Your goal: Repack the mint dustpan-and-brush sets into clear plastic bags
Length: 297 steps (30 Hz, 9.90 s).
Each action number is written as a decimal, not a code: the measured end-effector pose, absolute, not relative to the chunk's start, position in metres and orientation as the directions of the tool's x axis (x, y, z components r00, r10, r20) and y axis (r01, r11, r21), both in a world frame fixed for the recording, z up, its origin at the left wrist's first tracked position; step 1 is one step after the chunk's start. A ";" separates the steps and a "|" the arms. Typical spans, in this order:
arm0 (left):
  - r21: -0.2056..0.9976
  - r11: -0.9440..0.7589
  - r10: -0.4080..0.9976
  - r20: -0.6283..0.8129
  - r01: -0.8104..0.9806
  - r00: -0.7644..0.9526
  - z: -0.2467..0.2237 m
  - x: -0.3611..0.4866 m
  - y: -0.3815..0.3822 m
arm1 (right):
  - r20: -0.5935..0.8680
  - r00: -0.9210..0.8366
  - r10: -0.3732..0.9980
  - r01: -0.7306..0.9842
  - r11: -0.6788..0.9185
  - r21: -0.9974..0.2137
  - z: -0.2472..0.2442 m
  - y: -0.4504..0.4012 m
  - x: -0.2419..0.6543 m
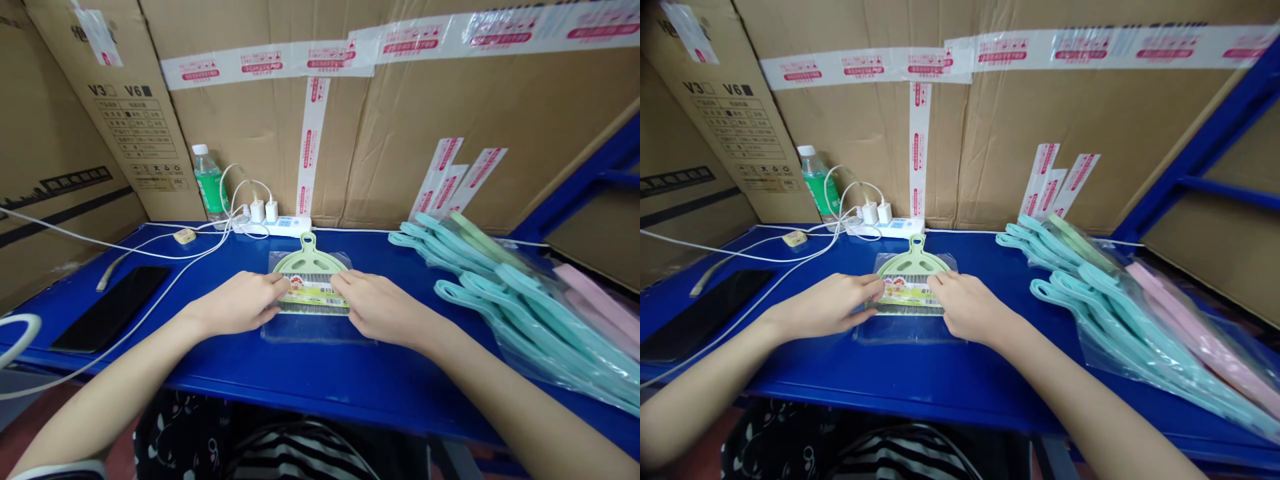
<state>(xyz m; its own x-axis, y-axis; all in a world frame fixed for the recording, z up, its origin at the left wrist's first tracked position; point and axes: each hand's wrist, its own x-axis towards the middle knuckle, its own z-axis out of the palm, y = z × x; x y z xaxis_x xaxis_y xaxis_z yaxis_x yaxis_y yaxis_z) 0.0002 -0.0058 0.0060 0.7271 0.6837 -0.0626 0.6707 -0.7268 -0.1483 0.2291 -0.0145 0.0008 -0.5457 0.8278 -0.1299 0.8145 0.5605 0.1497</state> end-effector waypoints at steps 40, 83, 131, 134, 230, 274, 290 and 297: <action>-0.033 -0.782 0.623 -0.051 0.622 0.781 0.003 -0.003 -0.003 | -0.243 -0.500 0.831 0.823 0.543 0.165 0.003 -0.021 0.231; -0.115 -0.818 0.574 -0.134 0.563 0.807 -0.004 -0.002 -0.002 | -0.298 -0.469 0.832 0.835 0.527 0.158 0.011 -0.027 0.234; 0.104 -0.885 0.466 0.154 0.455 0.871 -0.017 0.001 0.012 | -0.159 -0.565 0.810 0.805 0.498 -0.324 -0.008 0.004 0.245; 0.118 -0.858 0.513 0.165 0.499 0.843 -0.018 0.002 0.013 | -0.180 -0.568 0.803 0.796 0.480 -0.368 -0.002 0.001 0.242; -0.345 -0.728 0.606 0.080 0.592 0.791 -0.035 0.018 0.010 | -0.096 -0.552 0.828 0.785 0.555 0.274 -0.015 -0.017 0.215; -0.196 -0.528 0.828 0.097 0.826 0.552 0.002 0.000 0.012 | -0.130 -0.265 0.955 0.954 0.279 0.106 0.011 -0.012 0.248; -0.130 -0.542 0.824 0.114 0.830 0.556 -0.009 -0.003 0.022 | -0.098 -0.311 0.945 0.946 0.318 0.060 0.008 -0.001 0.258; -0.074 -0.529 0.841 0.083 0.845 0.534 -0.008 -0.003 0.022 | -0.102 -0.311 0.945 0.947 0.317 0.054 0.008 -0.001 0.258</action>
